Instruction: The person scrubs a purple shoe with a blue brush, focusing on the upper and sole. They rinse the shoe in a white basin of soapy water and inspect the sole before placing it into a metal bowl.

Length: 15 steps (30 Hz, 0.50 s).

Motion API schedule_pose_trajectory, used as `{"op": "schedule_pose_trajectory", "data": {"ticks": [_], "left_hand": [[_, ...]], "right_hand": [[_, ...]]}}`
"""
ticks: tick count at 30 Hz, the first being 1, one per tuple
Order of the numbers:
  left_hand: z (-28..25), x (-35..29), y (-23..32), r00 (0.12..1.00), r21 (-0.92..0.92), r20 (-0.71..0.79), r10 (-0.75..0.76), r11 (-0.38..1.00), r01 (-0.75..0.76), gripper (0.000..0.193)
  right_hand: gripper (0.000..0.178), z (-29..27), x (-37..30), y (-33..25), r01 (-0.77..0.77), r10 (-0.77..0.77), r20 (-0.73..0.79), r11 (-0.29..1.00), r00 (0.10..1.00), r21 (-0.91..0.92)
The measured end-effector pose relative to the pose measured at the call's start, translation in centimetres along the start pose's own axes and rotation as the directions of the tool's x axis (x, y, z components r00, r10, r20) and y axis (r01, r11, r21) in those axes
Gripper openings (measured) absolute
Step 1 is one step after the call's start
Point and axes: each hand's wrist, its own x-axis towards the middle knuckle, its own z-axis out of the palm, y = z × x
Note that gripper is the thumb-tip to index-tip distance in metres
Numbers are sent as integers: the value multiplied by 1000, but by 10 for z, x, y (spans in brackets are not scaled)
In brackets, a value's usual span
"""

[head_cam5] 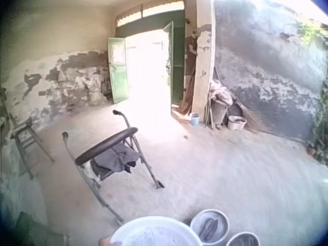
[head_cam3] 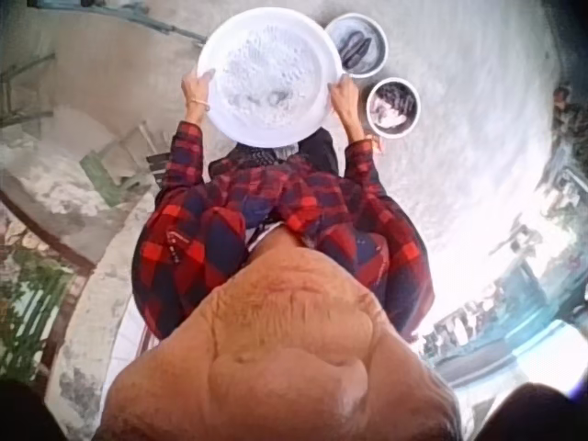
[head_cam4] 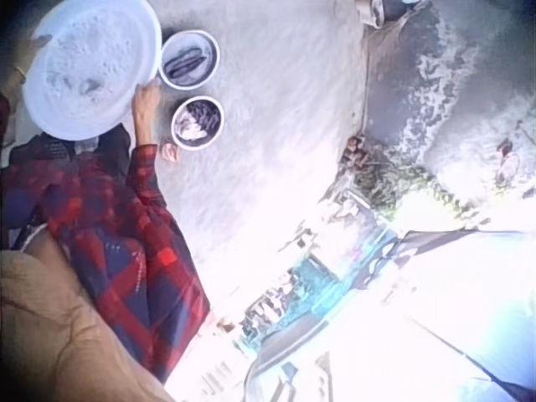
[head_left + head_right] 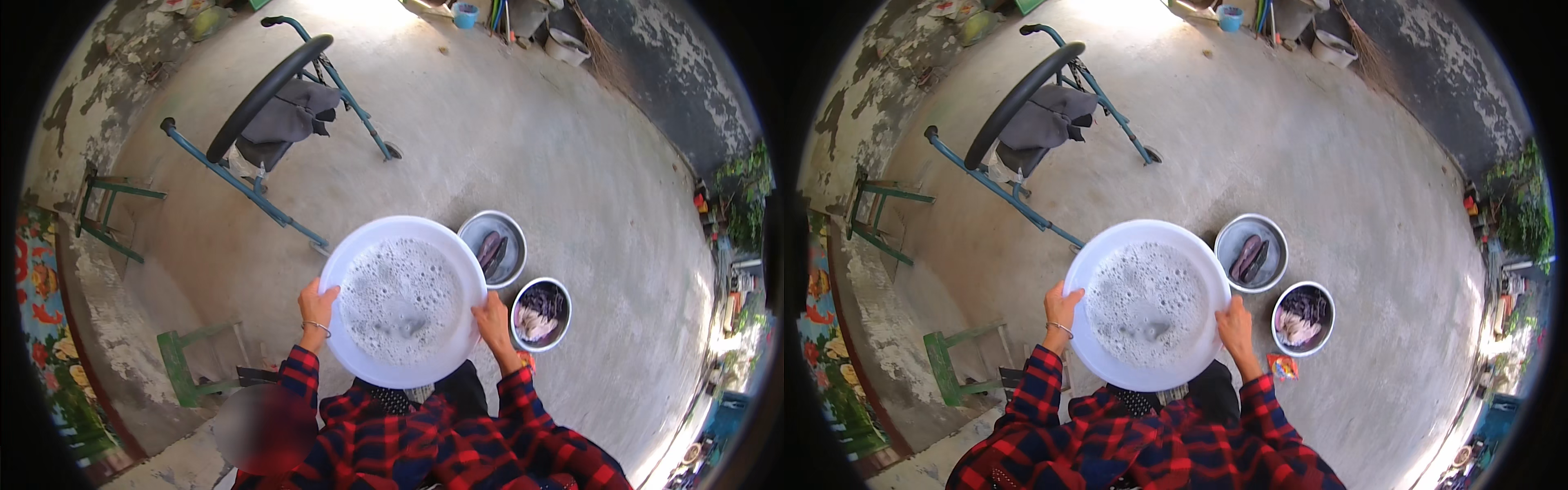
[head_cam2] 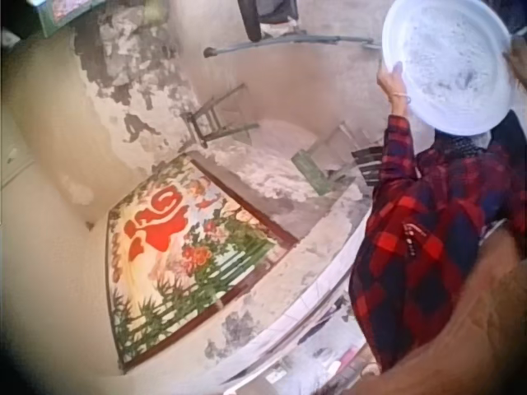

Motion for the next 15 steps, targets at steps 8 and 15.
{"op": "schedule_pose_trajectory", "data": {"ticks": [8,15], "left_hand": [[-17,6,17,998,-202,20,-65,977,68,30],[8,21,59,995,-366,33,-90,926,96,32]], "right_hand": [[20,-43,32,-66,107,-105,-55,994,993,27],[22,-126,59,-120,195,-193,-61,980,979,26]]}}
